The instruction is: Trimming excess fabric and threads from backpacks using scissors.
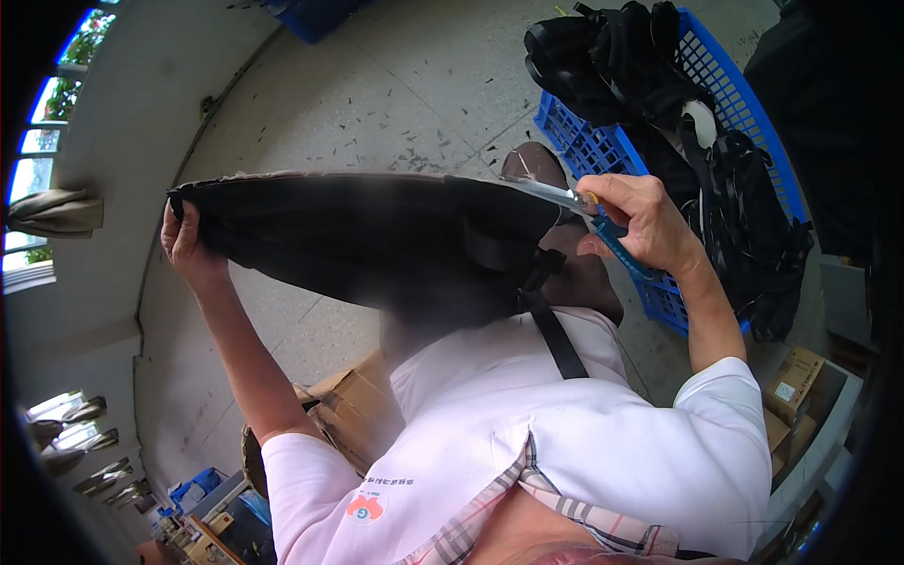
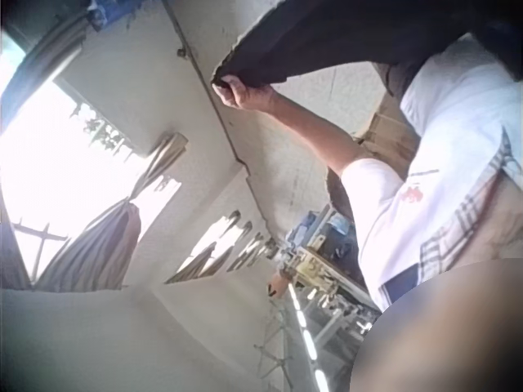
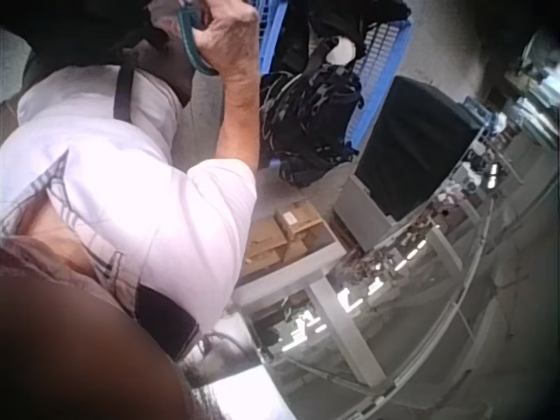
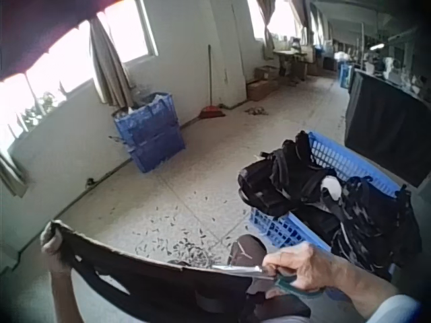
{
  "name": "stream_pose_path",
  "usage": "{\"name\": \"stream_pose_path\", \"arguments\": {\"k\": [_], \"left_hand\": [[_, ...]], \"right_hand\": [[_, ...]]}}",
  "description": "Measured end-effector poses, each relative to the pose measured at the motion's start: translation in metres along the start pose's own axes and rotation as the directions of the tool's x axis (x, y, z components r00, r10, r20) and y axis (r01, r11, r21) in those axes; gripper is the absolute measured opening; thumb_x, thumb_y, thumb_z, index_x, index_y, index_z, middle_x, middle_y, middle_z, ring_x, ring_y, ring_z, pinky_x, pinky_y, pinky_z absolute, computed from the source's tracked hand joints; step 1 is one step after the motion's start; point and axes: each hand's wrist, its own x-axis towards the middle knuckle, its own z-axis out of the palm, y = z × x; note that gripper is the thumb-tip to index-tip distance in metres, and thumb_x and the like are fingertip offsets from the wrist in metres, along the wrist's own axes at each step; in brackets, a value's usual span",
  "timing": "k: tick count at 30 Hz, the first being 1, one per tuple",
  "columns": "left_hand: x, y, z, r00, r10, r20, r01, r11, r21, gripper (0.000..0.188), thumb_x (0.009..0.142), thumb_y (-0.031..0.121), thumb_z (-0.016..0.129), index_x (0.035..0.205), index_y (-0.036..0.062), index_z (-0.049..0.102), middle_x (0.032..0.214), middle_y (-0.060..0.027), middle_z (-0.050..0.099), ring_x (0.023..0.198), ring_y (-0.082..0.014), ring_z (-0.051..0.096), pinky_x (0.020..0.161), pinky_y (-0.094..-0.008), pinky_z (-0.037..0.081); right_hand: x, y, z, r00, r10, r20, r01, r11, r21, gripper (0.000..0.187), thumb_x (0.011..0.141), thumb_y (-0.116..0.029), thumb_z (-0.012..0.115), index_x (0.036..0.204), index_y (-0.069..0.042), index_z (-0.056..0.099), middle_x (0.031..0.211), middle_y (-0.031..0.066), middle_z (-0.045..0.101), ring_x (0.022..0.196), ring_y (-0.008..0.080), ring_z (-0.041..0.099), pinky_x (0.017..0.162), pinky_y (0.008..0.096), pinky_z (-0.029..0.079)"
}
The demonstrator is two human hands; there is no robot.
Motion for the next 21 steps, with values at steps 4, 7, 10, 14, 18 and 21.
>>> {"name": "stream_pose_path", "arguments": {"k": [4,7,10,14,18,21], "left_hand": [[0.003,0.002,0.022,0.999,-0.017,0.031,0.014,0.997,0.076,0.016,0.083,0.010,0.056,0.095,-0.0001,0.059,0.088,-0.0084,0.063,0.080,-0.0161,0.059,0.076,-0.0277,0.046],[0.007,0.000,0.033,0.999,-0.007,0.049,0.002,0.995,0.099,0.017,0.082,0.010,0.057,0.095,-0.0006,0.060,0.087,-0.0069,0.062,0.079,-0.0141,0.058,0.075,-0.0255,0.045],[0.007,0.004,0.047,0.998,0.011,0.067,-0.016,0.997,0.076,0.017,0.082,0.007,0.057,0.096,-0.0025,0.059,0.085,-0.0054,0.062,0.075,-0.0111,0.057,0.072,-0.0226,0.044],[0.009,0.007,0.059,0.998,0.030,0.059,-0.031,0.999,0.024,0.017,0.082,0.005,0.057,0.096,-0.0025,0.059,0.085,-0.0053,0.063,0.076,-0.0112,0.058,0.072,-0.0224,0.045],[0.012,0.009,0.049,0.994,0.009,0.109,-0.006,1.000,-0.023,0.020,0.081,0.005,0.057,0.100,-0.0017,0.059,0.090,-0.0074,0.063,0.080,-0.0134,0.058,0.075,-0.0247,0.046],[0.010,0.011,0.048,0.996,0.024,0.087,-0.022,1.000,-0.022,0.020,0.082,0.005,0.057,0.100,-0.0017,0.059,0.090,-0.0070,0.063,0.080,-0.0130,0.059,0.074,-0.0242,0.046]], "right_hand": [[-0.001,0.001,-0.006,0.998,-0.023,-0.053,0.021,0.999,-0.034,0.051,0.065,-0.045,0.071,0.091,-0.003,0.059,0.057,0.0001,0.045,0.047,0.0097,0.038,0.043,0.0209,0.032],[0.003,0.004,-0.011,0.988,0.065,-0.137,-0.051,0.993,0.107,0.065,0.061,-0.052,0.071,0.101,-0.003,0.057,0.064,0.0006,0.045,0.052,0.0087,0.038,0.045,0.0201,0.031],[0.023,-0.017,-0.022,0.994,0.016,-0.104,-0.017,1.000,-0.012,0.067,0.060,-0.056,0.070,0.102,-0.006,0.056,0.070,0.0024,0.044,0.057,0.0111,0.042,0.048,0.0220,0.035],[0.043,-0.023,-0.020,0.999,-0.011,-0.034,0.004,0.984,-0.177,0.064,0.059,-0.058,0.069,0.099,-0.010,0.056,0.073,0.0038,0.042,0.063,0.0150,0.046,0.051,0.0256,0.040],[0.057,-0.021,-0.017,0.997,-0.062,0.045,0.070,0.971,-0.229,0.065,0.059,-0.059,0.069,0.097,-0.008,0.055,0.074,0.0051,0.045,0.063,0.0163,0.048,0.053,0.0271,0.041],[0.062,-0.011,-0.017,0.994,-0.049,0.099,0.071,0.971,-0.230,0.064,0.058,-0.060,0.070,0.094,-0.008,0.056,0.074,0.0056,0.046,0.064,0.0169,0.049,0.055,0.0287,0.042]]}}
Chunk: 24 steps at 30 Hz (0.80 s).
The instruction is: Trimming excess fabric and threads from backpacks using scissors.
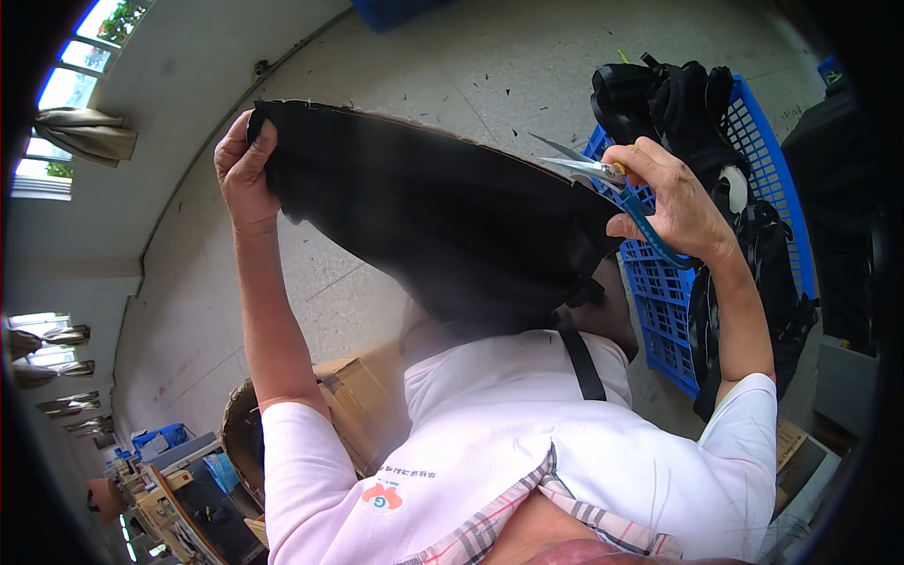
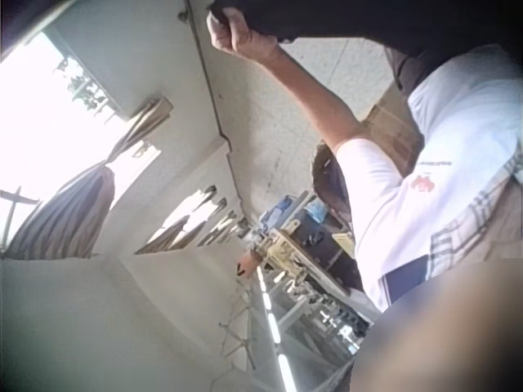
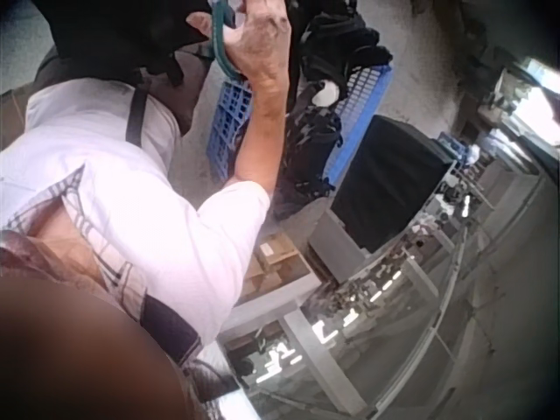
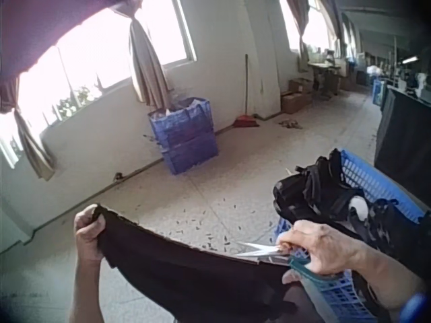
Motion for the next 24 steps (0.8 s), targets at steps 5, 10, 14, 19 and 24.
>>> {"name": "stream_pose_path", "arguments": {"k": [5,10,14,19,24], "left_hand": [[-0.004,-0.004,-0.006,0.999,0.012,-0.034,-0.012,1.000,-0.001,0.019,0.081,0.005,0.057,0.099,-0.0011,0.060,0.089,-0.0067,0.063,0.079,-0.0130,0.059,0.074,-0.0242,0.046],[-0.006,-0.007,-0.012,0.997,0.007,-0.071,-0.006,1.000,0.014,0.018,0.081,0.005,0.057,0.098,-0.0005,0.061,0.088,-0.0065,0.063,0.079,-0.0132,0.059,0.074,-0.0242,0.046],[-0.007,-0.010,-0.010,0.993,-0.004,-0.122,0.002,1.000,-0.012,0.016,0.081,0.003,0.058,0.095,-0.0024,0.060,0.083,-0.0061,0.063,0.074,-0.0114,0.059,0.069,-0.0227,0.047],[-0.009,-0.015,-0.011,0.991,-0.006,-0.134,0.003,1.000,-0.018,0.015,0.081,0.004,0.058,0.094,-0.0026,0.060,0.083,-0.0061,0.063,0.074,-0.0115,0.059,0.069,-0.0229,0.047],[-0.012,-0.017,-0.015,0.993,-0.004,-0.117,0.000,0.999,-0.036,0.015,0.081,0.005,0.058,0.094,-0.0028,0.060,0.084,-0.0069,0.063,0.074,-0.0127,0.059,0.070,-0.0241,0.047]], "right_hand": [[0.002,-0.006,-0.003,0.997,-0.008,0.072,0.010,1.000,-0.024,0.061,0.058,-0.059,0.070,0.089,-0.008,0.058,0.071,0.0056,0.048,0.063,0.0175,0.049,0.056,0.0289,0.041],[0.006,-0.009,-0.002,0.995,-0.085,0.050,0.089,0.993,-0.073,0.057,0.060,-0.057,0.070,0.085,-0.007,0.058,0.064,0.0051,0.048,0.060,0.0176,0.048,0.055,0.0289,0.041],[0.006,-0.014,0.003,0.990,-0.140,0.027,0.142,0.985,-0.099,0.050,0.064,-0.050,0.070,0.081,-0.005,0.058,0.060,0.0059,0.050,0.055,0.0185,0.051,0.055,0.0290,0.044],[0.008,-0.014,0.009,0.988,-0.149,0.042,0.152,0.982,-0.112,0.048,0.065,-0.047,0.070,0.080,-0.003,0.058,0.059,0.0069,0.053,0.055,0.0186,0.054,0.055,0.0286,0.046],[0.016,-0.017,0.009,0.990,-0.142,0.012,0.142,0.990,-0.009,0.054,0.062,-0.053,0.070,0.087,-0.006,0.059,0.065,0.0058,0.055,0.060,0.0174,0.054,0.057,0.0291,0.045]]}}
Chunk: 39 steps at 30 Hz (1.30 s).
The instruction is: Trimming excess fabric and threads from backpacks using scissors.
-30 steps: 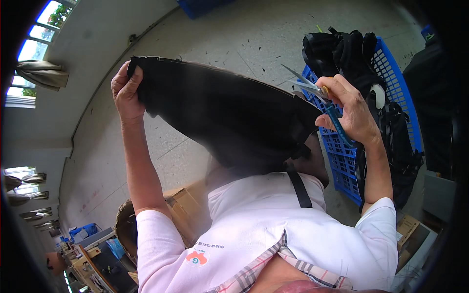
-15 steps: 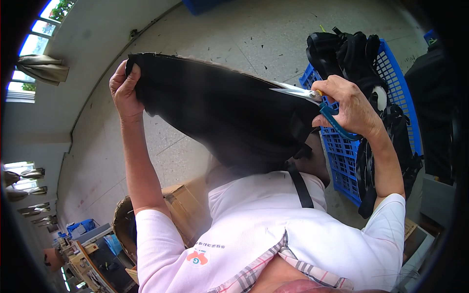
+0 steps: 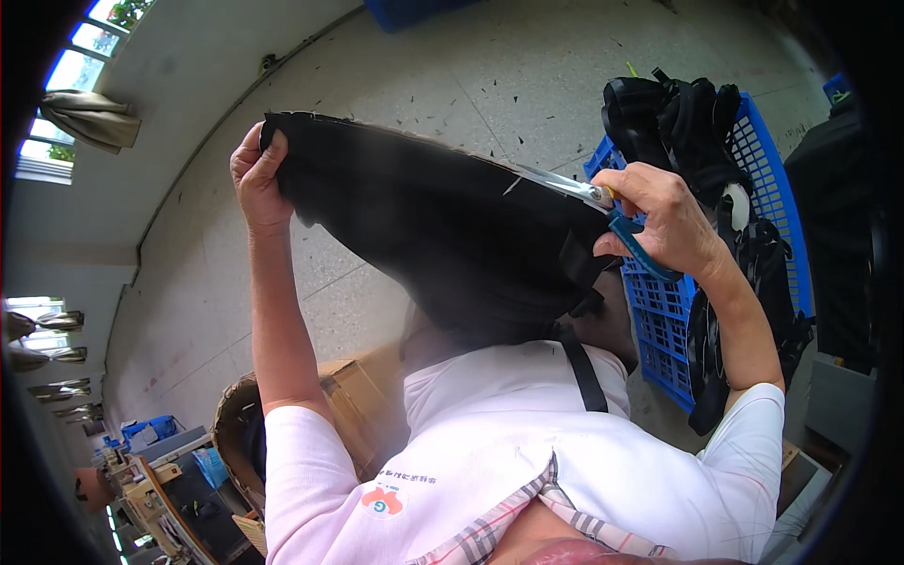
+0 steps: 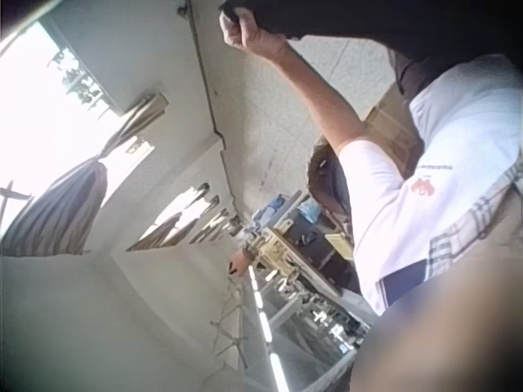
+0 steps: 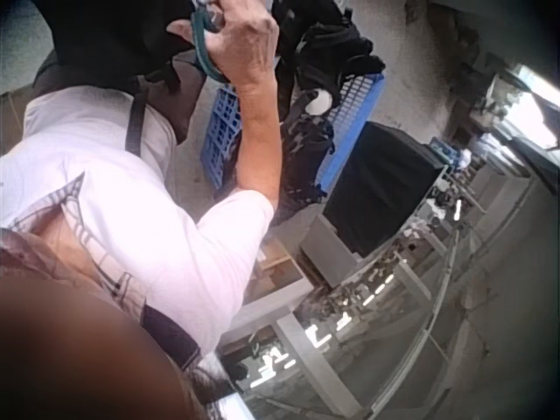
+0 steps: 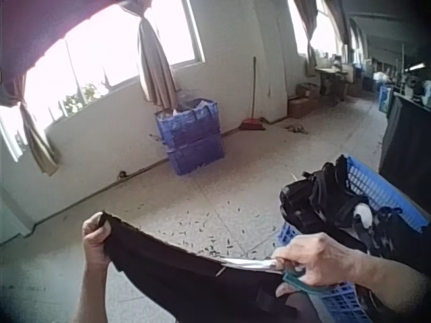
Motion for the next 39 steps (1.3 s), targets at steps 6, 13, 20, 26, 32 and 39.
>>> {"name": "stream_pose_path", "arguments": {"k": [6,13,20,26,32,39], "left_hand": [[-0.004,0.003,0.002,1.000,0.027,0.014,-0.027,1.000,-0.013,0.015,0.081,0.005,0.057,0.093,-0.0026,0.060,0.084,-0.0076,0.063,0.075,-0.0136,0.059,0.071,-0.0246,0.047],[-0.008,-0.001,-0.002,0.999,0.042,-0.007,-0.042,0.999,-0.033,0.013,0.082,0.006,0.056,0.091,-0.0026,0.060,0.084,-0.0080,0.063,0.075,-0.0144,0.059,0.072,-0.0251,0.047],[-0.016,-0.004,-0.008,0.999,0.028,-0.042,-0.029,0.999,-0.027,0.013,0.082,0.006,0.056,0.090,-0.0030,0.059,0.083,-0.0079,0.063,0.073,-0.0141,0.059,0.070,-0.0245,0.046],[-0.018,-0.005,-0.012,0.999,-0.008,-0.040,0.007,0.999,-0.042,0.014,0.081,0.006,0.057,0.092,-0.0021,0.059,0.084,-0.0068,0.063,0.074,-0.0132,0.058,0.070,-0.0245,0.046],[-0.023,-0.006,-0.016,0.999,-0.034,-0.042,0.031,0.997,-0.071,0.014,0.081,0.006,0.057,0.093,-0.0006,0.060,0.085,-0.0056,0.063,0.075,-0.0129,0.059,0.072,-0.0248,0.047],[-0.023,-0.008,-0.011,0.997,-0.035,-0.067,0.032,0.999,-0.041,0.015,0.080,0.007,0.058,0.092,-0.0010,0.059,0.083,-0.0066,0.063,0.073,-0.0137,0.058,0.069,-0.0244,0.046]], "right_hand": [[0.014,0.003,-0.005,0.998,-0.001,0.055,0.007,0.996,-0.094,0.065,0.058,-0.065,0.066,0.092,-0.010,0.060,0.071,0.0069,0.055,0.071,0.0184,0.052,0.062,0.0315,0.044],[0.029,-0.008,-0.004,0.986,-0.026,0.167,0.032,0.999,-0.034,0.060,0.065,-0.062,0.062,0.091,-0.007,0.060,0.071,0.0099,0.057,0.070,0.0197,0.054,0.062,0.0309,0.045],[0.028,-0.014,0.005,0.986,-0.091,0.137,0.103,0.991,-0.085,0.055,0.070,-0.053,0.063,0.086,-0.001,0.060,0.062,0.0105,0.058,0.057,0.0214,0.057,0.056,0.0310,0.047],[0.029,-0.021,0.006,0.983,-0.107,0.147,0.116,0.992,-0.053,0.046,0.067,-0.044,0.069,0.075,-0.002,0.056,0.058,0.0094,0.056,0.052,0.0211,0.055,0.052,0.0295,0.045],[0.039,-0.026,0.006,0.990,-0.053,0.133,0.062,0.996,-0.063,0.051,0.065,-0.050,0.068,0.081,-0.002,0.058,0.062,0.0107,0.058,0.058,0.0227,0.056,0.058,0.0311,0.046],[0.047,-0.026,0.009,0.981,-0.034,0.190,0.048,0.997,-0.068,0.057,0.068,-0.056,0.063,0.084,-0.001,0.060,0.062,0.0116,0.058,0.059,0.0224,0.057,0.059,0.0311,0.046]]}}
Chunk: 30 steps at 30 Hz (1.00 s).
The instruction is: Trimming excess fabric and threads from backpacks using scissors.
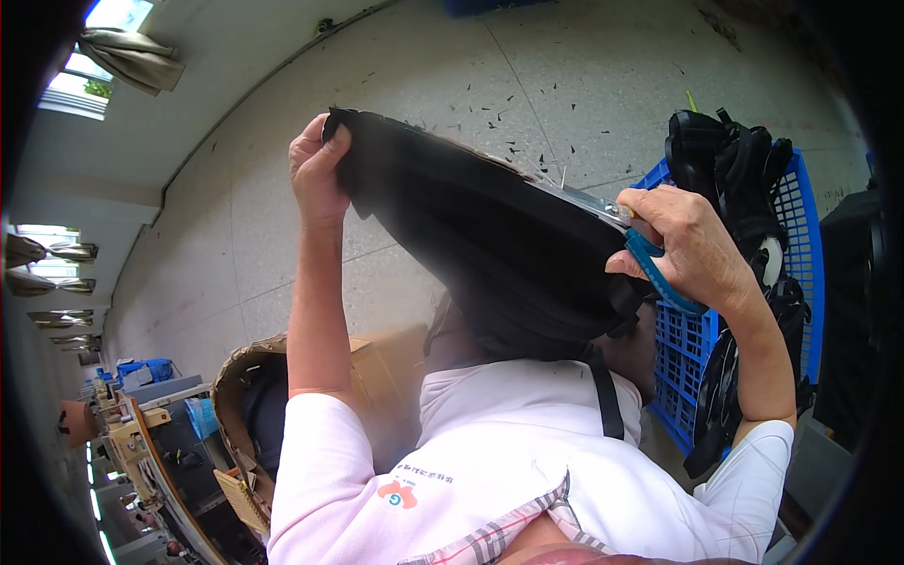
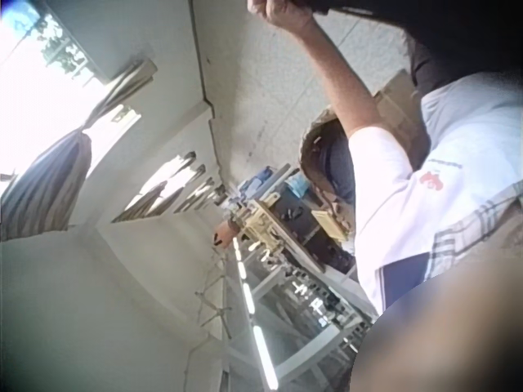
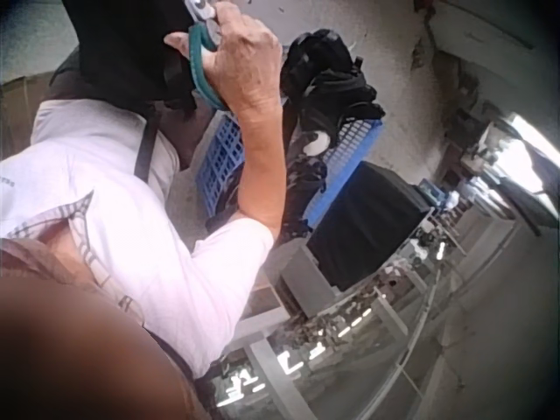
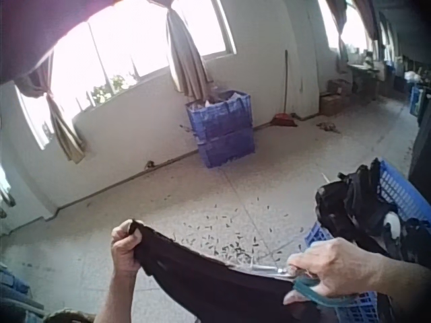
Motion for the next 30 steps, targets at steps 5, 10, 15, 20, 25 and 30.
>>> {"name": "stream_pose_path", "arguments": {"k": [5,10,15,20,25,30], "left_hand": [[-0.003,-0.003,-0.003,0.999,-0.009,-0.046,0.009,1.000,0.007,0.015,0.080,0.008,0.058,0.090,-0.0026,0.058,0.081,-0.0081,0.062,0.071,-0.0142,0.058,0.066,-0.0240,0.046],[-0.003,-0.002,-0.002,1.000,-0.001,-0.017,0.001,1.000,-0.003,0.014,0.080,0.007,0.057,0.091,-0.0023,0.058,0.082,-0.0077,0.062,0.071,-0.0142,0.058,0.067,-0.0241,0.046],[-0.006,-0.001,-0.003,1.000,0.024,-0.012,-0.025,0.999,-0.030,0.013,0.080,0.005,0.057,0.091,-0.0020,0.059,0.083,-0.0074,0.062,0.072,-0.0140,0.058,0.068,-0.0244,0.046],[-0.017,0.003,-0.008,0.998,0.054,-0.011,-0.054,0.998,0.017,0.017,0.081,0.010,0.059,0.093,-0.0005,0.061,0.085,-0.0062,0.061,0.077,-0.0139,0.056,0.071,-0.0253,0.045],[-0.020,0.004,-0.008,0.999,0.047,-0.027,-0.047,0.999,-0.008,0.015,0.081,0.008,0.059,0.093,0.0000,0.061,0.084,-0.0058,0.061,0.076,-0.0132,0.057,0.071,-0.0247,0.045],[-0.021,0.002,-0.010,0.998,0.029,-0.050,-0.030,0.999,-0.021,0.013,0.081,0.006,0.057,0.092,-0.0009,0.060,0.084,-0.0064,0.062,0.074,-0.0134,0.058,0.069,-0.0245,0.046]], "right_hand": [[-0.001,0.000,0.002,1.000,-0.020,0.023,0.021,0.999,-0.044,0.054,0.071,-0.055,0.060,0.080,-0.002,0.059,0.055,0.0094,0.054,0.052,0.0196,0.055,0.054,0.0285,0.045],[-0.002,0.003,0.001,1.000,0.020,-0.011,-0.019,0.999,0.043,0.066,0.063,-0.065,0.061,0.088,-0.004,0.059,0.067,0.0101,0.057,0.067,0.0197,0.056,0.060,0.0320,0.045],[0.000,0.003,-0.005,0.998,0.053,0.045,-0.053,0.999,-0.013,0.072,0.060,-0.071,0.058,0.091,-0.005,0.058,0.073,0.0099,0.058,0.071,0.0214,0.055,0.062,0.0334,0.045],[0.000,0.002,-0.010,0.992,0.090,0.086,-0.085,0.994,-0.068,0.075,0.060,-0.073,0.056,0.090,-0.004,0.058,0.073,0.0099,0.058,0.070,0.0214,0.055,0.061,0.0327,0.044],[0.001,0.005,-0.006,0.996,0.009,0.090,-0.014,0.998,0.058,0.069,0.061,-0.068,0.060,0.086,-0.003,0.059,0.066,0.0099,0.057,0.063,0.0210,0.055,0.059,0.0318,0.044],[0.002,0.002,0.002,0.998,-0.048,0.027,0.049,0.998,-0.033,0.056,0.065,-0.055,0.066,0.085,-0.003,0.059,0.060,0.0084,0.056,0.059,0.0218,0.056,0.057,0.0308,0.045]]}}
